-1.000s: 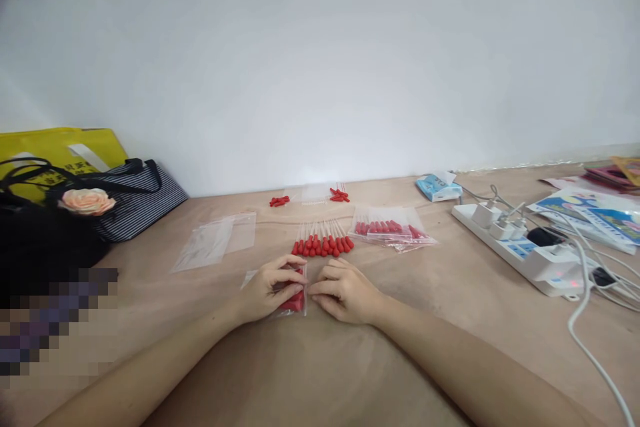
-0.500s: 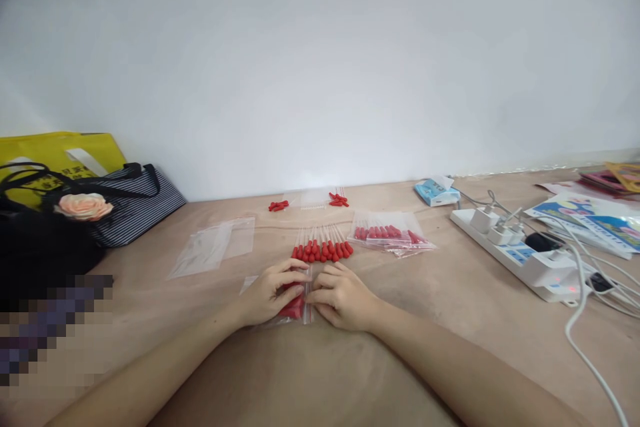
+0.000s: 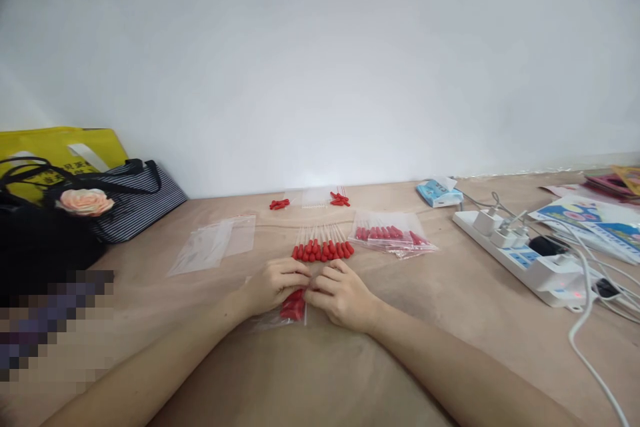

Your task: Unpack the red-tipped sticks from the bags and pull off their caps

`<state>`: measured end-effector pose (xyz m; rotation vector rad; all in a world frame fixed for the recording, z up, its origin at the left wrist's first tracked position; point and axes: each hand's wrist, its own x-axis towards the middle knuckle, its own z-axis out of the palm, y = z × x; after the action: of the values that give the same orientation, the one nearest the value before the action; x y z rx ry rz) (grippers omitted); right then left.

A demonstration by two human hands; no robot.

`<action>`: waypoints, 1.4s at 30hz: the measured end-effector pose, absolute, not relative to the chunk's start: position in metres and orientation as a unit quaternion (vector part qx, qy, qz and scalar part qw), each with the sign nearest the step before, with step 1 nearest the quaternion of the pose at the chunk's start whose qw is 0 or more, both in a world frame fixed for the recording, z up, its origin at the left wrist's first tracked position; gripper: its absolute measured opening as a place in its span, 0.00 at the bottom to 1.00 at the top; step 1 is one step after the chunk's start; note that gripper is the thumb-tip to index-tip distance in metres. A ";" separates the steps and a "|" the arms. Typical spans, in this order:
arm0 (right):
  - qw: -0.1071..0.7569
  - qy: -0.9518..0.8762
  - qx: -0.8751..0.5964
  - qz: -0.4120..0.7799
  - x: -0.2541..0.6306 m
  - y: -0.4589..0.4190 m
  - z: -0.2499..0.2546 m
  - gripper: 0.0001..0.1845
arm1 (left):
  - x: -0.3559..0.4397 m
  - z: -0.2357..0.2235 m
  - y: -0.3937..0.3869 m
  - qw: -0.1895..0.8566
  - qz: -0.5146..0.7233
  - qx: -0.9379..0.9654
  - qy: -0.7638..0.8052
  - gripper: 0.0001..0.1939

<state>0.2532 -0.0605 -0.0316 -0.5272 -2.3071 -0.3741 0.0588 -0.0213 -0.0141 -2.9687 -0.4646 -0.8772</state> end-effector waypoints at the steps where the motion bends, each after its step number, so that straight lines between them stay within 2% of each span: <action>1: 0.367 -0.895 -0.221 -0.126 0.255 -0.060 -0.032 0.11 | 0.058 -0.015 -0.021 0.001 -0.289 -0.945 -0.150 0.12; 5: 0.379 -0.887 -0.252 -0.076 0.260 -0.058 -0.036 0.07 | 0.057 -0.019 -0.022 -0.012 -0.306 -0.938 -0.160 0.11; 14: 0.390 -0.889 -0.235 -0.050 0.257 -0.054 -0.039 0.07 | 0.059 -0.015 -0.025 -0.035 -0.276 -0.944 -0.179 0.10; 19: 0.389 -0.888 -0.236 -0.058 0.256 -0.054 -0.039 0.07 | 0.061 -0.012 -0.025 -0.052 -0.242 -0.948 -0.199 0.08; 33: 0.398 -0.882 -0.247 -0.058 0.255 -0.055 -0.038 0.06 | 0.060 -0.014 -0.024 -0.070 -0.248 -0.945 -0.201 0.10; 42: 0.382 -0.894 -0.225 -0.069 0.256 -0.055 -0.040 0.07 | 0.060 -0.013 -0.023 -0.036 -0.221 -0.957 -0.183 0.13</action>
<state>0.2556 -0.0546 -0.0399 -0.5744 -2.2791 -0.1756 0.0599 -0.0230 -0.0133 -3.0792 -0.5886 -0.7106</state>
